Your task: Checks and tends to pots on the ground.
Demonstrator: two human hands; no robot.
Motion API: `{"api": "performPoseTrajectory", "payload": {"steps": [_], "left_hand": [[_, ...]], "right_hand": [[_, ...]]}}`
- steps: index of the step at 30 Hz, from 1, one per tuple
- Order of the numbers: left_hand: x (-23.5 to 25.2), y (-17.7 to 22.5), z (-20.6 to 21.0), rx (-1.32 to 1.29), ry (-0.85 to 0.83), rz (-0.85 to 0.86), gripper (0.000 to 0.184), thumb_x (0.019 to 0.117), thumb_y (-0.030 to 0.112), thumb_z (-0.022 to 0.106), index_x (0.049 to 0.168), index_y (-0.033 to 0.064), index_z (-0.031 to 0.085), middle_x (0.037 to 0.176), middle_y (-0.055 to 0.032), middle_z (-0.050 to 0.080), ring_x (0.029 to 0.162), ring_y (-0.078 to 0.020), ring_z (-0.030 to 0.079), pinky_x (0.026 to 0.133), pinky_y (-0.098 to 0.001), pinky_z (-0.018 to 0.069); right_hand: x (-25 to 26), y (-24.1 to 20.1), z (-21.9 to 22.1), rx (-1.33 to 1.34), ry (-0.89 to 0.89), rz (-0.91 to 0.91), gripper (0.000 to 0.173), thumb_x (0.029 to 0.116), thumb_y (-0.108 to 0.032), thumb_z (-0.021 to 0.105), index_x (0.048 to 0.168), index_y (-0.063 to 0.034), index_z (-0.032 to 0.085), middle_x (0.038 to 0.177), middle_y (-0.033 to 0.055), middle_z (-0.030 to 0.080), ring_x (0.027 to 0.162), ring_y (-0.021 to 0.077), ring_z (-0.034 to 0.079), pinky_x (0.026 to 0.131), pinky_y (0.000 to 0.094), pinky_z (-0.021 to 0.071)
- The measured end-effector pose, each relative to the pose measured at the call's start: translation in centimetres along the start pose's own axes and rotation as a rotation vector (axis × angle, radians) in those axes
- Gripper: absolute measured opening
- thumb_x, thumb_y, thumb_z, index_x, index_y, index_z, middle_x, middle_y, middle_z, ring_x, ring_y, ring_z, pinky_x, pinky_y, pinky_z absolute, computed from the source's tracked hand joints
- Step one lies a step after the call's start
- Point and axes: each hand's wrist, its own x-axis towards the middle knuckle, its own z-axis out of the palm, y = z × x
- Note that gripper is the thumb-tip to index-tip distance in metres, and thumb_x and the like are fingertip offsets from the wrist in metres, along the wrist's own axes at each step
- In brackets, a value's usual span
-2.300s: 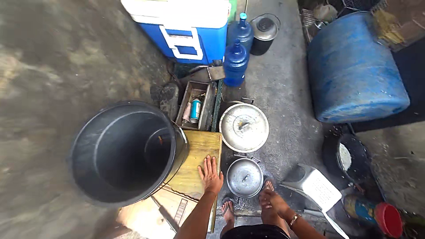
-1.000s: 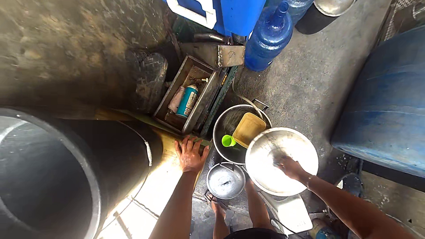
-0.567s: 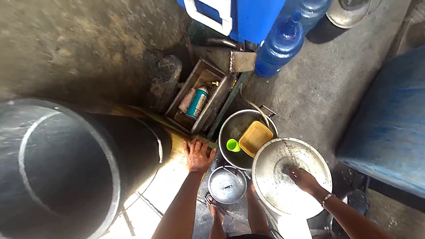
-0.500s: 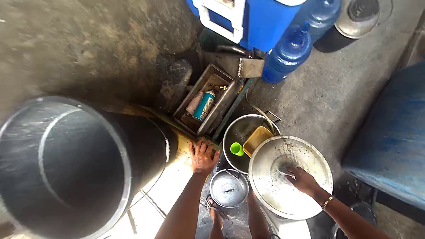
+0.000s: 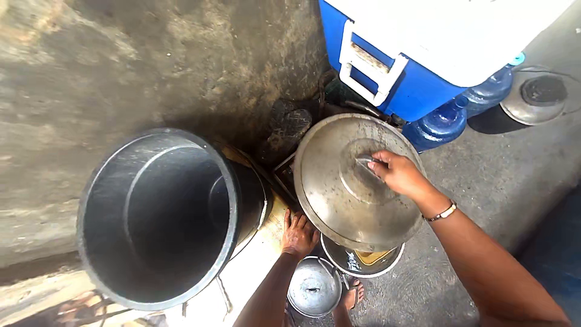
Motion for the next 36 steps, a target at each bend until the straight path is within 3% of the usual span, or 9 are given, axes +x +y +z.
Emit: {"api": "performPoseTrajectory", "payload": {"steps": [5, 10, 13, 20, 23, 28, 32, 34, 36], "left_hand": [[0.0, -0.3, 0.8, 0.002, 0.023, 0.01, 0.049, 0.1014, 0.056, 0.043, 0.106, 0.0208, 0.077, 0.124, -0.0018, 0.073, 0.134, -0.028, 0.058, 0.123, -0.0654, 0.0193], [0.0, -0.5, 0.9, -0.017, 0.021, 0.002, 0.046, 0.1008, 0.056, 0.045, 0.103, 0.0222, 0.076, 0.123, 0.0011, 0.072, 0.137, -0.0242, 0.054, 0.125, -0.063, 0.0165], [0.0, -0.4, 0.6, -0.025, -0.009, 0.0, 0.045, 0.1014, 0.055, 0.044, 0.104, 0.0217, 0.075, 0.123, 0.0008, 0.071, 0.139, -0.0232, 0.053, 0.126, -0.0617, 0.0147], [0.1, -0.3, 0.4, -0.043, -0.051, -0.013, 0.047, 0.1022, 0.056, 0.043, 0.104, 0.0198, 0.073, 0.125, 0.0009, 0.07, 0.142, -0.0217, 0.049, 0.127, -0.0596, 0.0118], [0.3, -0.3, 0.2, -0.057, -0.063, -0.018, 0.047, 0.1023, 0.056, 0.043, 0.106, 0.0195, 0.073, 0.127, -0.0002, 0.07, 0.142, -0.0227, 0.049, 0.127, -0.0603, 0.0121], [0.3, -0.7, 0.7, -0.082, -0.047, -0.01, 0.049, 0.1033, 0.055, 0.043, 0.111, 0.0192, 0.075, 0.128, -0.0011, 0.07, 0.142, -0.0231, 0.05, 0.127, -0.0603, 0.0142], [0.4, -0.6, 1.3, -0.067, -0.008, 0.027, 0.047, 0.1015, 0.054, 0.045, 0.104, 0.0191, 0.077, 0.126, -0.0017, 0.07, 0.142, -0.026, 0.049, 0.126, -0.0625, 0.0116], [0.5, -0.6, 1.3, -0.051, -0.021, 0.027, 0.05, 0.1017, 0.055, 0.042, 0.105, 0.0181, 0.076, 0.128, -0.0027, 0.069, 0.144, -0.0273, 0.047, 0.126, -0.0636, 0.0095], [0.5, -0.7, 1.4, -0.047, -0.018, 0.028, 0.052, 0.1011, 0.056, 0.041, 0.106, 0.0188, 0.077, 0.129, -0.0028, 0.069, 0.145, -0.0273, 0.045, 0.126, -0.0637, 0.008]], "right_hand": [[8.3, -6.2, 0.5, 0.026, -0.032, -0.033, 0.036, 0.1085, -0.031, 0.052, 0.128, -0.0047, 0.066, 0.11, 0.0167, 0.072, 0.104, 0.0326, 0.07, 0.096, 0.0577, 0.0531], [16.0, -10.0, 4.1, 0.038, -0.071, -0.002, 0.035, 0.1059, -0.029, 0.054, 0.124, -0.0028, 0.066, 0.118, 0.0194, 0.069, 0.113, 0.035, 0.066, 0.097, 0.0588, 0.0505], [19.1, -10.8, 5.8, -0.039, -0.071, 0.041, 0.04, 0.1042, -0.031, 0.056, 0.129, -0.0012, 0.063, 0.127, 0.0224, 0.066, 0.122, 0.0391, 0.062, 0.1, 0.0629, 0.0483], [21.8, -10.3, 8.4, 0.002, -0.029, 0.114, 0.041, 0.1015, -0.032, 0.058, 0.126, 0.0007, 0.065, 0.13, 0.0246, 0.064, 0.125, 0.0407, 0.06, 0.102, 0.0647, 0.0465], [21.4, -9.2, 7.6, 0.214, 0.02, 0.106, 0.035, 0.1008, -0.03, 0.062, 0.125, -0.005, 0.066, 0.13, 0.0208, 0.062, 0.117, 0.036, 0.063, 0.094, 0.0595, 0.0523], [15.1, -6.4, 5.8, 0.199, 0.054, -0.159, 0.036, 0.1021, -0.027, 0.062, 0.131, -0.006, 0.065, 0.139, 0.0168, 0.056, 0.113, 0.0253, 0.065, 0.096, 0.042, 0.0557], [3.9, 1.4, 9.0, 0.157, 0.056, -0.345, 0.026, 0.1025, -0.02, 0.06, 0.122, -0.0042, 0.068, 0.133, 0.0138, 0.061, 0.111, 0.0208, 0.066, 0.092, 0.0378, 0.0589], [-3.6, 7.0, 12.8, 0.129, -0.008, -0.277, 0.023, 0.1034, -0.017, 0.059, 0.12, -0.004, 0.067, 0.13, 0.0145, 0.062, 0.11, 0.0237, 0.066, 0.093, 0.0426, 0.0585], [-11.2, 13.2, 18.2, 0.128, -0.183, -0.027, 0.031, 0.1058, -0.022, 0.053, 0.126, -0.0029, 0.067, 0.131, 0.0161, 0.064, 0.116, 0.0261, 0.066, 0.102, 0.0448, 0.0544]]}}
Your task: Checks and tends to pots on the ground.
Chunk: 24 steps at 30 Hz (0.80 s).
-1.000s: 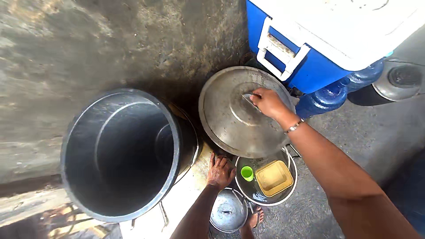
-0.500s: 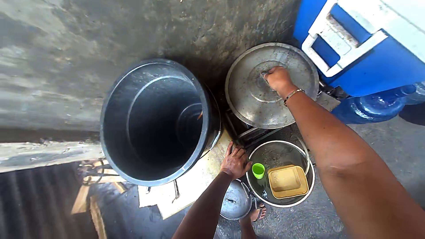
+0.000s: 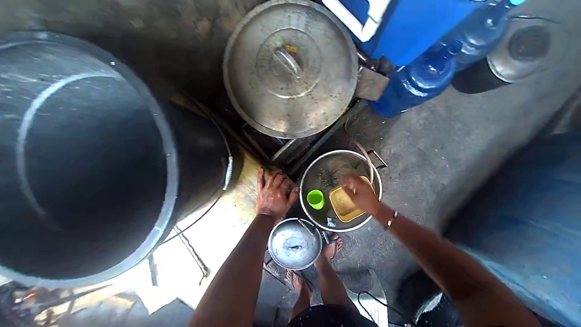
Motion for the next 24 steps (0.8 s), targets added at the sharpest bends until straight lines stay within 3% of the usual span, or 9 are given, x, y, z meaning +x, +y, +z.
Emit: {"api": "performPoseTrajectory", "payload": {"steps": [3, 7, 10, 14, 17, 24], "left_hand": [[-0.4, -0.3, 0.1, -0.008, 0.022, 0.016, 0.052, 0.1017, 0.056, 0.041, 0.106, 0.0182, 0.077, 0.129, -0.0036, 0.069, 0.145, -0.0287, 0.045, 0.126, -0.0642, 0.0089], [-0.2, -0.1, 0.1, -0.021, 0.073, 0.079, 0.057, 0.1027, 0.056, 0.038, 0.109, 0.0137, 0.076, 0.127, -0.0097, 0.07, 0.138, -0.036, 0.052, 0.123, -0.0684, 0.0159], [-0.3, -0.1, -0.3, -0.022, 0.058, 0.08, 0.066, 0.1002, 0.062, 0.036, 0.109, 0.0107, 0.076, 0.128, -0.0127, 0.069, 0.14, -0.0398, 0.049, 0.122, -0.0698, 0.0128], [-0.4, -0.1, -0.5, -0.031, 0.079, 0.078, 0.078, 0.0909, 0.078, 0.039, 0.106, 0.0112, 0.076, 0.126, -0.0126, 0.07, 0.14, -0.0394, 0.049, 0.123, -0.0694, 0.0103], [-0.4, -0.1, -0.5, -0.028, 0.07, 0.073, 0.073, 0.091, 0.075, 0.043, 0.105, 0.0116, 0.076, 0.126, -0.0117, 0.07, 0.14, -0.0387, 0.049, 0.123, -0.068, 0.009], [-0.3, -0.5, 0.2, -0.027, 0.105, 0.077, 0.069, 0.0922, 0.072, 0.042, 0.104, 0.0129, 0.077, 0.124, -0.0108, 0.071, 0.139, -0.0384, 0.05, 0.123, -0.0688, 0.0079]], "right_hand": [[-10.9, 4.8, 8.2, 0.12, -0.205, 0.337, 0.037, 0.1069, -0.026, 0.049, 0.127, 0.0002, 0.065, 0.127, 0.0193, 0.067, 0.118, 0.0291, 0.066, 0.106, 0.0473, 0.0515], [-20.7, 4.0, 15.3, 0.19, -0.463, 0.465, 0.035, 0.1053, -0.022, 0.054, 0.125, 0.0026, 0.067, 0.131, 0.0245, 0.065, 0.125, 0.0377, 0.062, 0.11, 0.0567, 0.0457], [-22.7, 3.6, 20.2, 0.154, -0.607, 0.479, 0.035, 0.1054, -0.024, 0.052, 0.125, -0.0008, 0.068, 0.131, 0.0242, 0.065, 0.127, 0.0405, 0.06, 0.109, 0.062, 0.0448], [-23.3, 1.4, 23.5, 0.299, -0.496, 0.528, 0.038, 0.1069, -0.027, 0.051, 0.13, -0.0002, 0.066, 0.133, 0.0244, 0.065, 0.129, 0.0389, 0.06, 0.111, 0.06, 0.0429], [-23.7, 0.3, 25.6, 0.355, -0.414, 0.527, 0.039, 0.1054, -0.029, 0.053, 0.127, -0.0013, 0.068, 0.129, 0.0227, 0.067, 0.125, 0.037, 0.062, 0.11, 0.059, 0.0449], [-25.4, -0.3, 28.3, 0.381, -0.418, 0.497, 0.041, 0.1063, -0.035, 0.048, 0.127, -0.0065, 0.069, 0.128, 0.0157, 0.07, 0.125, 0.0298, 0.064, 0.111, 0.0545, 0.0456]]}}
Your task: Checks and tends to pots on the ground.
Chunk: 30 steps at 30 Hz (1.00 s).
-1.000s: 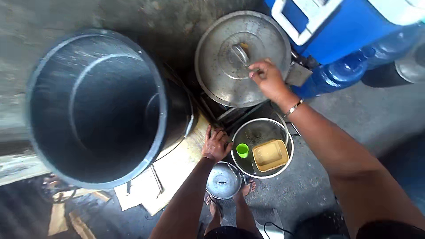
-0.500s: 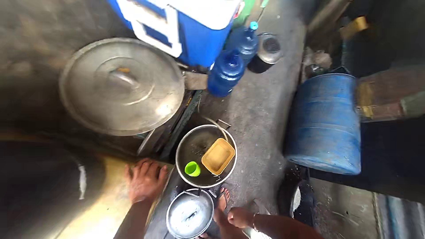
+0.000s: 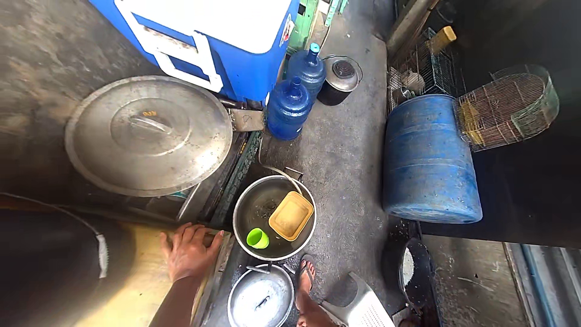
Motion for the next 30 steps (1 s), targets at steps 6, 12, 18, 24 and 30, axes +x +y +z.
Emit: {"api": "performPoseTrajectory", "payload": {"steps": [6, 12, 18, 24, 30], "left_hand": [[0.0, 0.2, -0.2, 0.019, -0.015, -0.009, 0.067, 0.0928, 0.071, 0.042, 0.104, 0.0144, 0.077, 0.125, -0.0092, 0.071, 0.14, -0.0367, 0.05, 0.123, -0.0672, 0.0079], [0.1, 0.6, -0.7, 0.022, -0.028, 0.001, 0.066, 0.0944, 0.069, 0.043, 0.106, 0.0135, 0.076, 0.125, -0.0113, 0.07, 0.14, -0.0379, 0.049, 0.122, -0.0687, 0.009], [-0.1, 0.5, -0.8, 0.021, -0.061, -0.01, 0.056, 0.0956, 0.061, 0.053, 0.108, 0.0114, 0.076, 0.128, -0.0117, 0.068, 0.142, -0.0368, 0.046, 0.123, -0.0685, 0.0087], [0.0, 0.1, -0.3, 0.034, -0.076, -0.011, 0.058, 0.096, 0.064, 0.05, 0.109, 0.0132, 0.075, 0.13, -0.0084, 0.067, 0.143, -0.0348, 0.045, 0.124, -0.0679, 0.0074], [-0.1, -0.1, -0.2, 0.034, -0.091, -0.036, 0.063, 0.0955, 0.068, 0.043, 0.11, 0.0165, 0.076, 0.133, -0.0051, 0.067, 0.146, -0.0312, 0.043, 0.125, -0.066, 0.006]], "right_hand": [[-0.5, 3.0, 1.8, 0.064, 0.057, 0.0, 0.043, 0.1043, -0.033, 0.05, 0.126, -0.0018, 0.069, 0.123, 0.0209, 0.071, 0.117, 0.0341, 0.067, 0.103, 0.0553, 0.0508], [-0.6, 1.1, -0.8, 0.08, 0.13, 0.016, 0.04, 0.1051, -0.035, 0.052, 0.124, -0.0042, 0.069, 0.123, 0.0192, 0.07, 0.113, 0.0325, 0.068, 0.101, 0.0559, 0.0528], [3.7, -4.7, -9.5, 0.005, 0.213, -0.037, 0.04, 0.1072, -0.026, 0.051, 0.138, -0.0025, 0.06, 0.133, 0.02, 0.065, 0.126, 0.0316, 0.062, 0.111, 0.0506, 0.0469], [8.6, -9.7, -16.4, -0.095, 0.273, -0.12, 0.043, 0.1066, -0.021, 0.05, 0.147, -0.006, 0.052, 0.137, 0.0174, 0.063, 0.126, 0.0263, 0.061, 0.111, 0.042, 0.0465], [7.3, -10.2, -19.5, -0.163, 0.155, -0.201, 0.038, 0.1064, -0.022, 0.05, 0.14, -0.0053, 0.059, 0.132, 0.0163, 0.065, 0.121, 0.0262, 0.064, 0.108, 0.0437, 0.0488]]}}
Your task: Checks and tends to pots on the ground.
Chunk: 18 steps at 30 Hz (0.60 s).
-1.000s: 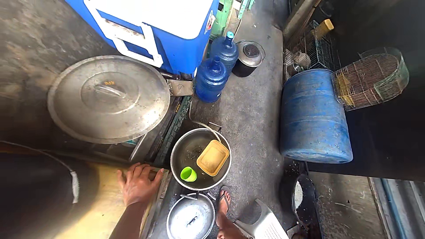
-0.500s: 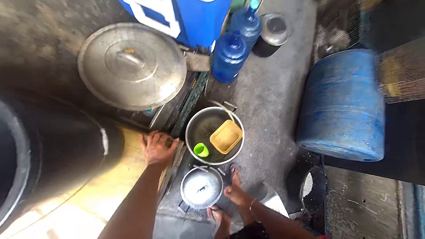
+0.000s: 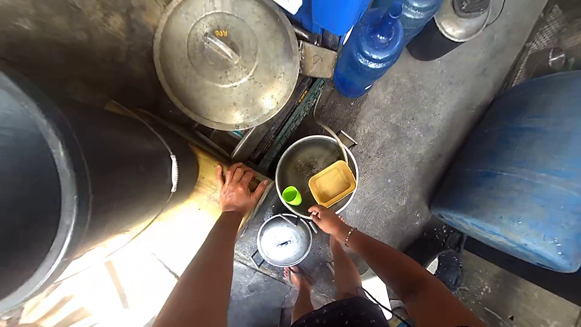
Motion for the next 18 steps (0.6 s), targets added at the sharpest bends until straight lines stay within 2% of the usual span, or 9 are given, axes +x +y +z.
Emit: {"api": "performPoseTrajectory", "payload": {"steps": [3, 8, 11, 14, 18], "left_hand": [[0.0, 0.1, 0.0, -0.023, 0.02, 0.014, 0.06, 0.1018, 0.062, 0.038, 0.111, 0.0152, 0.076, 0.132, -0.0069, 0.068, 0.144, -0.0323, 0.045, 0.125, -0.0661, 0.0073], [-0.1, 0.0, 0.2, -0.003, 0.04, 0.012, 0.063, 0.1005, 0.062, 0.035, 0.108, 0.0146, 0.075, 0.127, -0.0085, 0.07, 0.14, -0.0359, 0.05, 0.123, -0.0681, 0.0115], [0.1, 0.3, -0.1, 0.007, 0.039, -0.002, 0.064, 0.0999, 0.062, 0.033, 0.107, 0.0137, 0.075, 0.126, -0.0101, 0.07, 0.138, -0.0373, 0.051, 0.122, -0.0677, 0.0121], [-0.1, 0.7, -0.4, -0.011, 0.006, -0.021, 0.061, 0.0989, 0.057, 0.039, 0.108, 0.0098, 0.076, 0.129, -0.0134, 0.068, 0.141, -0.0393, 0.047, 0.122, -0.0685, 0.0097], [-0.2, 0.2, -0.4, -0.002, 0.01, -0.021, 0.055, 0.1006, 0.057, 0.042, 0.111, 0.014, 0.074, 0.129, -0.0091, 0.068, 0.141, -0.0345, 0.047, 0.124, -0.0668, 0.0098]], "right_hand": [[-2.9, 1.5, -1.9, -0.084, -0.107, -0.016, 0.036, 0.1064, -0.024, 0.051, 0.134, -0.0033, 0.063, 0.13, 0.019, 0.066, 0.123, 0.0308, 0.063, 0.11, 0.05, 0.0473], [-8.5, 6.3, -3.0, -0.234, -0.31, 0.02, 0.035, 0.108, -0.024, 0.048, 0.128, -0.0013, 0.065, 0.129, 0.0213, 0.066, 0.125, 0.0357, 0.062, 0.109, 0.0568, 0.0459], [-11.2, 9.3, -1.8, -0.228, -0.365, 0.101, 0.035, 0.1072, -0.025, 0.049, 0.127, -0.0016, 0.066, 0.129, 0.0206, 0.066, 0.125, 0.0349, 0.062, 0.108, 0.0558, 0.0465], [-13.3, 11.2, 0.5, -0.225, -0.433, 0.199, 0.038, 0.1071, -0.029, 0.05, 0.131, -0.0032, 0.065, 0.13, 0.0197, 0.066, 0.125, 0.0341, 0.062, 0.109, 0.0552, 0.0466], [-13.2, 11.2, 3.9, -0.178, -0.45, 0.166, 0.037, 0.1062, -0.031, 0.053, 0.127, -0.0043, 0.067, 0.124, 0.0177, 0.07, 0.119, 0.0311, 0.066, 0.107, 0.053, 0.0496]]}}
